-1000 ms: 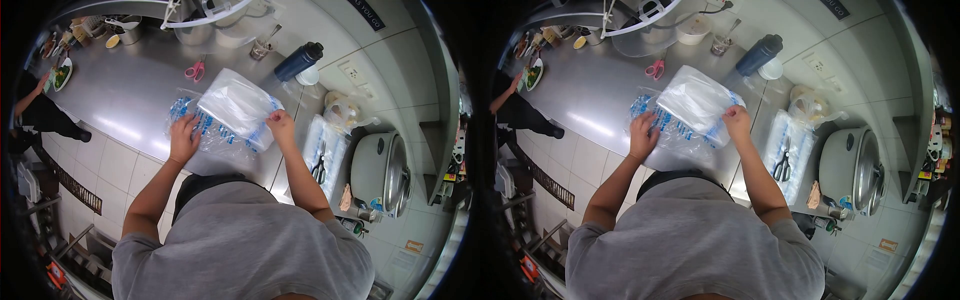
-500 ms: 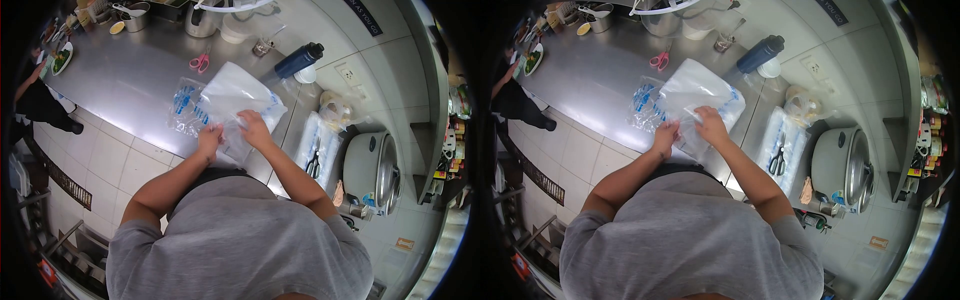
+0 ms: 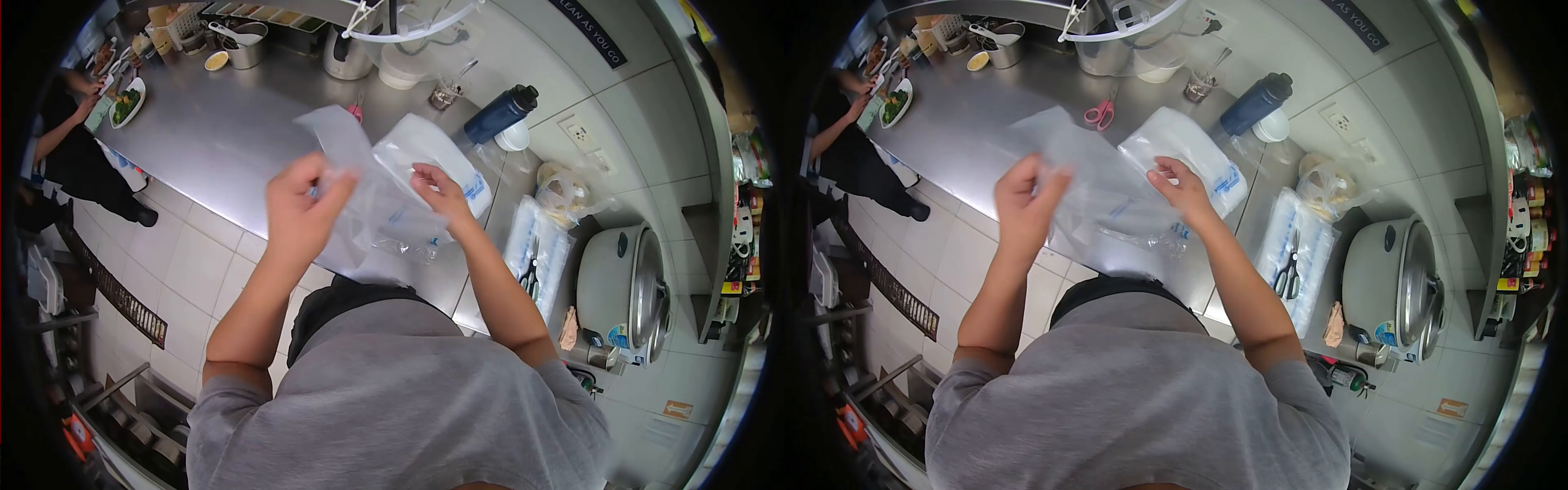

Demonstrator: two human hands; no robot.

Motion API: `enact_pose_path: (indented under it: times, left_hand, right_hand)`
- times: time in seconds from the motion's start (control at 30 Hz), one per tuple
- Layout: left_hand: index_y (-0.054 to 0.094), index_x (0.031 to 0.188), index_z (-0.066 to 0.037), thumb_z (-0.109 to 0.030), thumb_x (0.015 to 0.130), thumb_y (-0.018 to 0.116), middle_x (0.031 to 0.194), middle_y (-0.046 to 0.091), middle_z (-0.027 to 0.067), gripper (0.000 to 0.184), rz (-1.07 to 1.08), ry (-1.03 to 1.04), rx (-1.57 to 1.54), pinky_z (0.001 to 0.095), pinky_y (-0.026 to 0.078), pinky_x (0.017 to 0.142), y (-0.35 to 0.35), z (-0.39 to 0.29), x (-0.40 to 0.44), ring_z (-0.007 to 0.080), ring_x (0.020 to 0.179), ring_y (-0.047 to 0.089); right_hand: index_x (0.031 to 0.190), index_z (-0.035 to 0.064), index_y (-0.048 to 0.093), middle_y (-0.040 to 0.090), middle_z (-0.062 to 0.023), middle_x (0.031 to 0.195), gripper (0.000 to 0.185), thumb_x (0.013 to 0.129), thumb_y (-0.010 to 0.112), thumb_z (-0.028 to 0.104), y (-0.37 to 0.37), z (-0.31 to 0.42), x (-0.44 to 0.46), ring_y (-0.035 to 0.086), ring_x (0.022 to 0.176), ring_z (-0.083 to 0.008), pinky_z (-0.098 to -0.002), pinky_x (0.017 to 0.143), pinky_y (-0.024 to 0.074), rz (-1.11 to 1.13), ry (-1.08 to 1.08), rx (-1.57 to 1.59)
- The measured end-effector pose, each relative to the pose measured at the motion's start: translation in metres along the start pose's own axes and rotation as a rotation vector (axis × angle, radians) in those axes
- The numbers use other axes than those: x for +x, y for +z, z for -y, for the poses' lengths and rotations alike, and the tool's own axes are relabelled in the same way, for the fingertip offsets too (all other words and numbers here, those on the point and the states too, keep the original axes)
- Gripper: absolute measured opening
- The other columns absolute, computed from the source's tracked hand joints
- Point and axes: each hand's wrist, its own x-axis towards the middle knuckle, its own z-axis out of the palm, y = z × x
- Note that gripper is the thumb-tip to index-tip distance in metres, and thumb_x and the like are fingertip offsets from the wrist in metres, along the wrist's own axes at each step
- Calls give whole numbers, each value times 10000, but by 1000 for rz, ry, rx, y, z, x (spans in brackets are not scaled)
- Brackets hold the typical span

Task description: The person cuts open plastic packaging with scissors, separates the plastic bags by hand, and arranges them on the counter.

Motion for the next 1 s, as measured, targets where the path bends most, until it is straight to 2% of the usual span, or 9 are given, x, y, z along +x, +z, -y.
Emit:
enact_pose_path:
  times: [0.03,0.13,0.3,0.4,0.5,0.57,0.8,0.87,1.0]
  left_hand:
    - [478,716,-45,-106,833,698,648,483,-40,256,73,-11,179,227,350,540,7,5,6,54,609,416]
    - [469,722,-42,-65,760,729,625,446,-14,264,390,130,247,239,348,535,57,9,18,65,610,406]
    - [502,770,-46,52,687,652,651,452,12,197,415,52,176,249,370,558,102,15,58,107,614,434]
    - [514,806,-44,110,663,584,683,466,24,221,368,117,231,255,394,586,125,24,79,127,646,469]
    - [527,848,-43,147,646,515,768,518,85,278,458,321,182,304,454,659,163,22,84,220,732,557]
    - [526,861,-42,146,651,506,841,546,115,283,642,407,148,348,475,706,191,2,74,287,794,580]
    - [564,1015,-69,111,698,524,917,569,144,367,675,707,502,437,481,785,236,-14,61,335,914,604]
    - [576,1069,-78,82,727,539,944,582,148,379,710,518,724,431,489,788,228,22,116,352,924,603]
    - [585,1015,-65,45,726,564,863,583,145,310,242,743,290,375,487,695,186,-90,127,332,744,591]
  right_hand:
    - [1185,55,589,574,-127,1204,363,901,614,280,-5,33,-14,564,1093,-219,-359,911,460,96,71,413]
    - [1087,31,614,625,-98,1048,243,867,634,133,-6,72,-45,604,965,-164,-321,820,486,104,-67,666]
    - [881,10,599,604,-33,713,96,790,621,-13,-78,-5,-56,573,630,-123,-265,661,483,-535,26,757]
    - [981,6,597,604,-64,803,227,762,656,6,-112,-60,-93,578,714,-162,-310,688,478,-723,237,430]
    - [1105,20,571,591,-108,932,390,731,678,31,-98,-43,-113,573,835,-233,-356,743,466,-903,-101,-494]
    - [1180,33,538,569,-139,1031,485,714,674,26,-98,19,-106,553,940,-286,-379,793,457,-953,-224,-697]
    - [1018,54,627,636,-158,1000,296,726,606,11,-161,-32,-86,596,924,-355,-411,786,485,-990,-99,-666]
    - [951,59,642,645,-150,941,244,725,575,-6,-187,-26,-94,604,866,-356,-406,765,492,-1058,-76,-663]
    - [927,36,641,641,-165,954,246,720,540,-48,-177,44,-113,598,887,-360,-387,767,491,-1225,-307,-598]
